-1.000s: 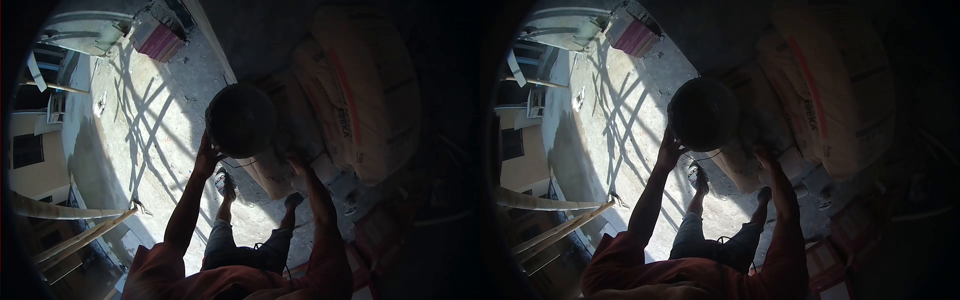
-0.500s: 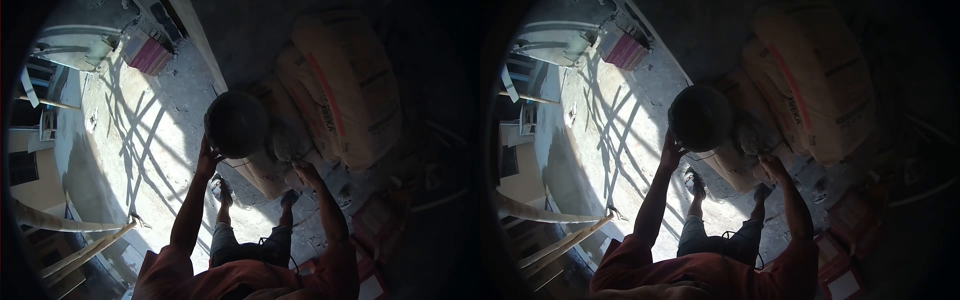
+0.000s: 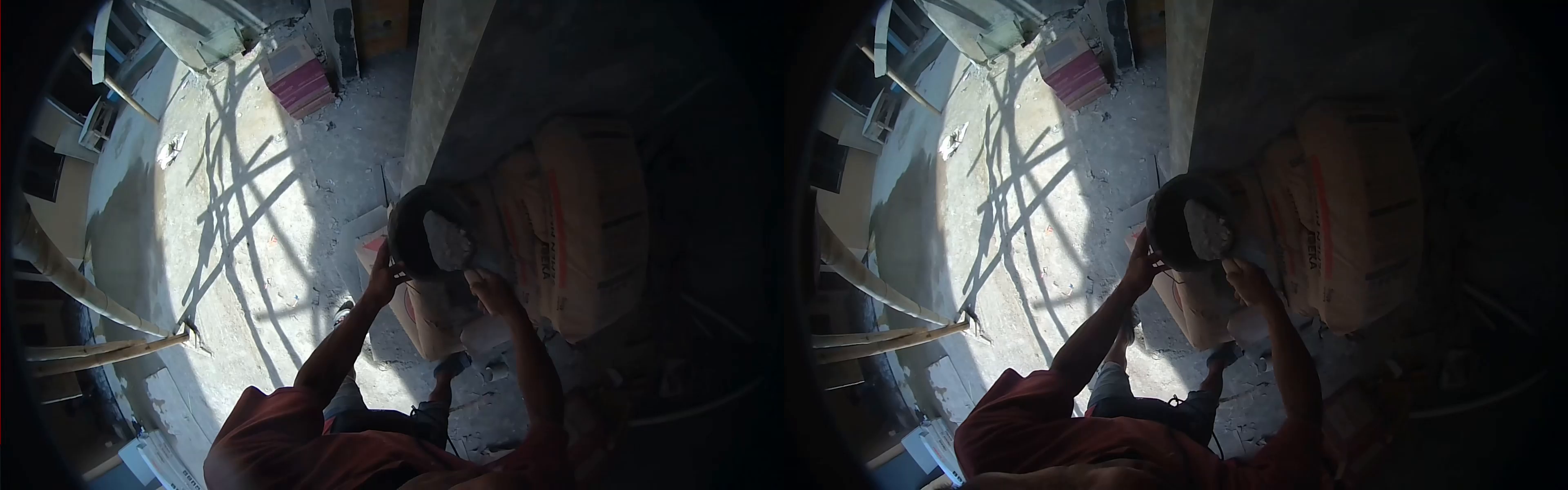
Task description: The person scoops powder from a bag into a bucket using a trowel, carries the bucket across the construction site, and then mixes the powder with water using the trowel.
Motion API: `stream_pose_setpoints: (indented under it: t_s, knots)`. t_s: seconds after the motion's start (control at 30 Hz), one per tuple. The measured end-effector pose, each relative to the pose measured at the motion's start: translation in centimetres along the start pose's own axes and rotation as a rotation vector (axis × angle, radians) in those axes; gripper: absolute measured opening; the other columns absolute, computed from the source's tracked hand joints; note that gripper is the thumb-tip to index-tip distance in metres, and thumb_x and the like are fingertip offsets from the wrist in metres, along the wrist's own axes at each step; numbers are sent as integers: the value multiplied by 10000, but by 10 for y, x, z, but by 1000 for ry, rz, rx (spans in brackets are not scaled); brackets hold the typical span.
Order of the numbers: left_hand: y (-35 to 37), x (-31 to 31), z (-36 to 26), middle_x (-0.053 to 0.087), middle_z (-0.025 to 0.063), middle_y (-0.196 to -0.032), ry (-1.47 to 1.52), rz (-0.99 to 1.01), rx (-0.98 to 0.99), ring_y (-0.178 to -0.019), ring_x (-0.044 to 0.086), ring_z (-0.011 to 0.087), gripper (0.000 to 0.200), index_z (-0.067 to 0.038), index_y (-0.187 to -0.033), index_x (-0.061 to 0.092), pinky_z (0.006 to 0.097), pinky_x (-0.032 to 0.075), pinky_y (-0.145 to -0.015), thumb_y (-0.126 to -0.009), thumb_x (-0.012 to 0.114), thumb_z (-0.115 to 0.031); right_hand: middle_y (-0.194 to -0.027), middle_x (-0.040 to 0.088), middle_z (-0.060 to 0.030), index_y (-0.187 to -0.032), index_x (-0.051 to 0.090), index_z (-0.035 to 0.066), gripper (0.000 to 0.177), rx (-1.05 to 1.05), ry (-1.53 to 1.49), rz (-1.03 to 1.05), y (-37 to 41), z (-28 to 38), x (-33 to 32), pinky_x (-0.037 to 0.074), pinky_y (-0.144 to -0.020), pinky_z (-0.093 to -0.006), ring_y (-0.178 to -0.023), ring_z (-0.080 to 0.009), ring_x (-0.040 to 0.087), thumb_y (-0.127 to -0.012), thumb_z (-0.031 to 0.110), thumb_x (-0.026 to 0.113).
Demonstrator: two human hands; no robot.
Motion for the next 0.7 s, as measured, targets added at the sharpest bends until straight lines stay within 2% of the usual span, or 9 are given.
stream_pose_setpoints:
  t_s: [0.07, 0.1, 0.17, 0.27, 0.4, 0.47, 0.5, 0.63, 0.7]
  knots:
    - [-5, 7, 7, 232, 53, -1423, 22, -2, 14, -1171, 427, 265, 689, -220, -1416, 134, 445, 462, -858, -841, 427, 22, -797, 595, -138, -1112, 514, 36, 349, -635, 658, -424, -59, -16, 27, 476, -481, -315, -668, -186, 618, -789, 169, 510]
    - [-7, 11, 11, 232, 53, -1423, 39, -14, 9, -1174, 425, 270, 691, -219, -1416, 131, 456, 459, -859, -840, 424, 26, -797, 595, -138, -1112, 514, 36, 349, -638, 663, -426, -60, -5, 35, 476, -481, -315, -668, -186, 618, -789, 169, 510]
    - [-13, 11, 11, 245, 47, -1418, 44, -24, 15, -1179, 419, 273, 688, -222, -1415, 123, 477, 451, -863, -845, 430, 13, -910, 583, -180, -1161, 482, 42, 380, -525, 934, -538, -54, 19, 49, 509, -593, -377, -769, -264, 615, -790, 122, 501]
    - [-18, 2, 11, 286, 35, -1382, 158, 20, 12, -1160, 421, 263, 663, -222, -1408, 157, 447, 438, -844, -852, 452, -14, -975, 552, -174, -1191, 456, 49, 413, -532, 1082, -589, -43, 27, 47, 503, -682, -432, -749, -329, 594, -786, 102, 519]
    - [-24, 2, 12, 290, 38, -1388, 135, 39, 37, -1171, 416, 256, 658, -230, -1411, 156, 454, 422, -868, -860, 455, -30, -977, 541, -159, -1192, 462, 63, 413, -582, 1087, -611, -20, 15, 24, 486, -724, -457, -774, -356, 574, -786, 98, 532]
    - [-26, -6, 13, 329, 54, -1369, 105, 57, 45, -1128, 472, 254, 647, -207, -1410, 133, 460, 464, -853, -882, 489, -92, -942, 538, -145, -1218, 465, 129, 459, -510, 921, -619, 4, 9, 2, 504, -619, -388, -723, -295, 594, -769, 103, 557]
    - [-25, -10, 11, 329, 54, -1369, 102, 45, 29, -1128, 472, 254, 647, -207, -1410, 133, 460, 464, -853, -882, 489, -92, -946, 541, -144, -1208, 477, 151, 440, -550, 789, -668, 14, 2, -10, 497, -642, -408, -741, -306, 594, -776, 108, 547]
    - [-19, -27, 4, 395, 79, -1308, 108, 104, 21, -1052, 526, 227, 524, -161, -1382, 206, 422, 487, -836, -919, 451, -148, -982, 552, -145, -1175, 514, 173, 406, -463, 489, -812, 35, -77, -46, 475, -708, -453, -806, -333, 593, -775, 107, 537]
    - [-26, -41, 14, 384, 70, -1322, 185, 60, -67, -1086, 499, 243, 464, -159, -1364, 243, 443, 473, -855, -942, 421, -231, -1004, 555, -157, -1220, 482, 176, 445, -333, 554, -718, 21, -144, -53, 465, -759, -454, -873, -336, 581, -782, 113, 532]
Point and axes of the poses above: each hand's wrist, its own y-axis away from the middle knuckle, its own x-axis out of the palm, z = x × y, the point moved 4 cm from there along -y, towards the middle knuckle
